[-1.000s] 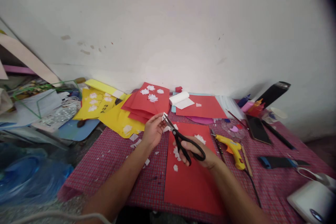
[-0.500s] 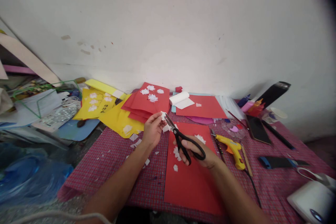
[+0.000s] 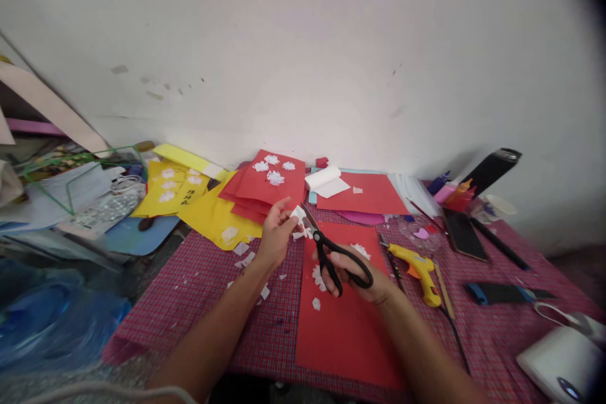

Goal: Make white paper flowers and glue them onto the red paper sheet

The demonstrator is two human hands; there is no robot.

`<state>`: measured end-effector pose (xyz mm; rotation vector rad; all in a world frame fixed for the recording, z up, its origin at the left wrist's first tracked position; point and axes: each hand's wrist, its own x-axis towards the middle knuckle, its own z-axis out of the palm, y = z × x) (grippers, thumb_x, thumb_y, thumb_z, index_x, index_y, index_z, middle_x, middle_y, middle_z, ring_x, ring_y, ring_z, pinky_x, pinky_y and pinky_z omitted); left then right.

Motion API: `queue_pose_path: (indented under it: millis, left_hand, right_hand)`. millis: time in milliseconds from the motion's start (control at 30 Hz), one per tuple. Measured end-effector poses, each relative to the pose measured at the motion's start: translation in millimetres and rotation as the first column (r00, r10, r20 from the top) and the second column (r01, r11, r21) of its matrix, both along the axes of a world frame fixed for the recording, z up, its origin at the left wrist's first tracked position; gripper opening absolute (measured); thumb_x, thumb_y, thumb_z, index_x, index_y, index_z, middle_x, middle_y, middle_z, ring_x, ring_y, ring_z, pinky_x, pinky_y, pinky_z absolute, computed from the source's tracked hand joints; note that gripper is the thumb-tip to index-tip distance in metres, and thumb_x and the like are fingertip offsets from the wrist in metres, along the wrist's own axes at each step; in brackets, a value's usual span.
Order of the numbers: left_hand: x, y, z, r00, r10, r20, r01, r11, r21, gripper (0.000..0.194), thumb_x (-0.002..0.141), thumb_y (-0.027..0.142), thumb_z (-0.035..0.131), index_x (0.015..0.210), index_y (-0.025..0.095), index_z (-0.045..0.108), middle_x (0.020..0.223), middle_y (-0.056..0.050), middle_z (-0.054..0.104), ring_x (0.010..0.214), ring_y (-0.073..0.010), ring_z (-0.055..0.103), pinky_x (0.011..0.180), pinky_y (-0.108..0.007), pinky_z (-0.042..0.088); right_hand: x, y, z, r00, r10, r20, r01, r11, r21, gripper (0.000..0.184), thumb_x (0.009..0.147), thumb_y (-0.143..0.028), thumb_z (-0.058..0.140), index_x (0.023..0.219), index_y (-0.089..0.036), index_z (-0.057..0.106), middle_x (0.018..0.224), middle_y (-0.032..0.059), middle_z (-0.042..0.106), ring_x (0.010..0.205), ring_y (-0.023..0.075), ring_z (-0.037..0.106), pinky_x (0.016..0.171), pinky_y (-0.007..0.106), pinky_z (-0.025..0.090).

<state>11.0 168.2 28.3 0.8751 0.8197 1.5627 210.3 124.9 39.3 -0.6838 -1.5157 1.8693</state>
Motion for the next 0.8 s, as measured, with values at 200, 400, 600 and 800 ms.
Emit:
queue_pose_path:
  millis: [200,400,600,800]
  left_hand:
    - [1.7,-1.0,-3.6,0.997,-0.011,-0.081,0.015,0.999,0.044,0.052,0.078,0.020,0.070,0.127,0.023,0.052,0.081,0.003,0.062,0.067,-0.0111,0.063,0.069,-0.027,0.052]
    - [4.0,-3.6,-1.6,0.994,-0.029,-0.104,0.036,0.997,0.068,0.053,0.079,0.020,0.069,0.128,0.022,0.051,0.077,0.003,0.064,0.066,-0.0122,0.063,0.068,-0.027,0.051]
    - [3.4,-1.4,-3.0,0.997,-0.012,-0.081,0.015,0.999,0.037,0.053,0.076,0.021,0.072,0.125,0.021,0.053,0.078,0.001,0.066,0.065,-0.0126,0.063,0.067,-0.027,0.050]
    - [4.1,-0.7,-3.8,0.995,-0.005,-0.097,0.010,0.999,0.048,0.049,0.078,0.020,0.070,0.124,0.022,0.052,0.079,0.002,0.065,0.066,-0.0120,0.063,0.068,-0.026,0.050]
  right_hand:
    - [-2.1,-0.3,0.2,0.999,-0.012,-0.039,0.011,0.999,-0.046,0.047,0.093,-0.053,0.055,0.113,-0.010,0.060,0.063,0.0054,0.068,0.049,0.0145,0.059,0.046,0.022,0.042]
    - [-5.1,-1.1,-2.7,0.997,-0.031,-0.072,0.025,0.996,-0.086,0.046,0.093,-0.051,0.056,0.115,-0.011,0.059,0.064,0.0050,0.067,0.050,0.0149,0.060,0.048,0.023,0.043]
    - [-6.3,-0.3,-8.1,0.992,-0.064,-0.106,0.050,0.991,-0.126,0.047,0.093,-0.052,0.055,0.114,-0.011,0.060,0.058,0.0012,0.063,0.045,0.0130,0.055,0.047,0.023,0.039]
    - [-7.6,-1.1,-8.5,0.989,-0.087,-0.123,0.069,0.986,-0.150,0.043,0.094,-0.051,0.054,0.109,-0.012,0.062,0.055,-0.0001,0.061,0.041,0.0114,0.050,0.046,0.022,0.037]
